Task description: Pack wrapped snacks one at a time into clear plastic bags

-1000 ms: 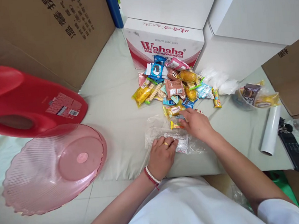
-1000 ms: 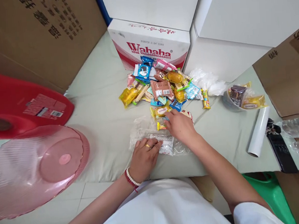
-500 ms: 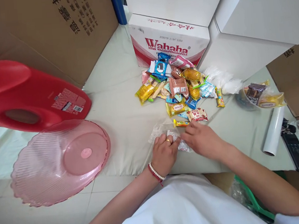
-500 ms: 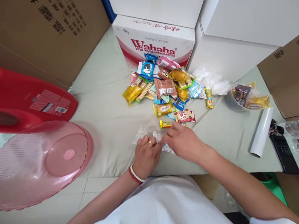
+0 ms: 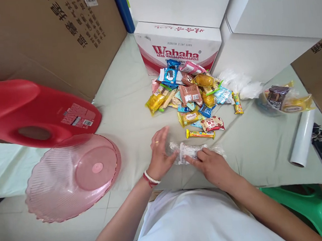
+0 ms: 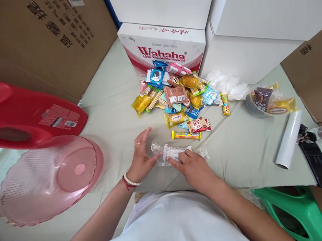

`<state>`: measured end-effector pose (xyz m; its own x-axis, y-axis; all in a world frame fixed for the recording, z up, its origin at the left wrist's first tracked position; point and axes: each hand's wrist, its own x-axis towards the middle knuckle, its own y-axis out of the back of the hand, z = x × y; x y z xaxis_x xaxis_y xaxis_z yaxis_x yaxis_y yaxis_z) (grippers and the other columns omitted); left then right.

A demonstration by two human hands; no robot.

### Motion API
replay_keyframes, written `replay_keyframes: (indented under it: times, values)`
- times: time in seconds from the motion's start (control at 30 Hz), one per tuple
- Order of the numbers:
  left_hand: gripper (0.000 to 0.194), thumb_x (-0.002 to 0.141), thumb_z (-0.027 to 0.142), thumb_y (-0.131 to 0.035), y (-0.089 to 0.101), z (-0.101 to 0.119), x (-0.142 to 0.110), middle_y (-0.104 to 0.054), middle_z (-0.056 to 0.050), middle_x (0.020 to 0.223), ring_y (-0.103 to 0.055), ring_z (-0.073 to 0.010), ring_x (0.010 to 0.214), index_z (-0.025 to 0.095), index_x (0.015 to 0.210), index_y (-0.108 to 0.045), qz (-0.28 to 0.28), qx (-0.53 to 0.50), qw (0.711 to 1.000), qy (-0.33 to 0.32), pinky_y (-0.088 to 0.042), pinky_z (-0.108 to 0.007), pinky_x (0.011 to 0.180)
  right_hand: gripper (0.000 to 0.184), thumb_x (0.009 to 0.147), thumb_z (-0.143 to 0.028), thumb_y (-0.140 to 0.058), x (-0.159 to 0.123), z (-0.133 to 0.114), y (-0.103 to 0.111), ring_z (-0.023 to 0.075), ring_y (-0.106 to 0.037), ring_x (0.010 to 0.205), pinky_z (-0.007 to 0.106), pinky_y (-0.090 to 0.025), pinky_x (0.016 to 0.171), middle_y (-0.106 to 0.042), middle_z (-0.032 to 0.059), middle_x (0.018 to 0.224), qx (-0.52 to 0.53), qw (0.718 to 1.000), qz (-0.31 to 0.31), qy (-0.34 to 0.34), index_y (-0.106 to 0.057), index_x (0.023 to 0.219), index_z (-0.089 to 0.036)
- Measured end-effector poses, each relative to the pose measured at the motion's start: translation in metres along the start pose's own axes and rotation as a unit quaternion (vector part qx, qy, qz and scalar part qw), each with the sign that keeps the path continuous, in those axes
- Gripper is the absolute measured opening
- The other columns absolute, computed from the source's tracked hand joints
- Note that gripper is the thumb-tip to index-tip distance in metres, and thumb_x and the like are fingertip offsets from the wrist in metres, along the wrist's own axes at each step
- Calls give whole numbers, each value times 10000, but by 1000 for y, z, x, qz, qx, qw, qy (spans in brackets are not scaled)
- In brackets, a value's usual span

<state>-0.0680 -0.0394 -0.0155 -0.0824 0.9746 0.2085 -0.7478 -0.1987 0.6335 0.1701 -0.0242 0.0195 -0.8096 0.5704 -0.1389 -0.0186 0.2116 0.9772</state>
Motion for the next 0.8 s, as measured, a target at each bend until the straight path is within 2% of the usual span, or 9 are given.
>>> replay_keyframes:
  times: [0.07,0.1,0.17,0.3,0.4,0.5,0.6,0.7,0.8]
  values:
    - [219,839,221,-573,8,-3,4,-753,-46,1097,-527,-272,1348,281,954,-750,-75,-52,995,-46,-262,-561,1229,689,876,-6,-579,0,-1,0,229,-519,890,311,-406,692,-626,76,966,3,1000,-1,-13,-541,1492,-312]
    - [226,819,171,-539,12,-6,4,-760,-27,939,-567,-261,1301,282,767,-729,-89,-76,992,-53,-250,-563,1237,683,883,-7,-574,0,-1,-1,227,-518,887,307,-399,680,-623,74,963,7,1000,-2,-20,-545,1489,-320]
    - [258,770,138,-518,18,-13,-1,-733,-33,815,-609,-265,1230,261,573,-629,-58,-119,991,-19,-332,-553,1200,682,892,-6,-565,0,-1,-2,219,-516,878,295,-386,663,-615,66,953,16,999,-2,-33,-544,1487,-339]
    - [230,830,233,-477,17,-23,-11,-693,-107,1236,-573,-277,1289,227,868,-704,60,-147,981,110,-474,-502,1096,692,881,3,-568,1,-3,-3,209,-515,875,282,-383,666,-606,57,946,26,998,-5,-48,-551,1479,-346]
    - [238,863,380,-587,13,-16,-12,-616,-123,1382,-439,-326,1415,217,985,-710,15,-31,991,126,-358,-571,1182,666,887,3,-567,1,-5,-1,211,-519,876,288,-383,676,-602,57,941,26,998,-2,-53,-576,1459,-336]
    - [222,808,394,-704,15,4,-12,-673,-120,1215,-552,-327,1261,202,725,-629,-41,-5,991,127,-471,-514,1052,664,883,12,-572,1,-5,-1,217,-516,874,292,-383,687,-585,53,925,34,998,8,-52,-586,1447,-339]
    - [297,876,378,-655,16,28,-14,-665,-37,814,-634,-186,779,212,666,-527,-68,-112,979,158,-524,-313,677,696,857,38,-578,2,-7,-5,221,-506,884,293,-403,724,-568,48,933,61,997,19,-38,-582,1440,-343]
    - [201,942,336,-583,7,51,-13,-705,-19,788,-654,-169,737,213,793,-638,-105,-164,974,113,-535,-307,683,634,859,29,-584,2,-10,-8,235,-499,936,320,-447,805,-567,64,975,104,994,30,-32,-603,1404,-295]
    - [294,984,210,-450,-11,60,-12,-765,-70,1171,-697,-215,1072,230,1059,-733,-143,-112,983,3,-539,-409,959,425,901,-31,-573,-7,-9,-7,254,-504,1007,369,-485,876,-582,99,1041,160,986,39,-31,-676,1265,-223]
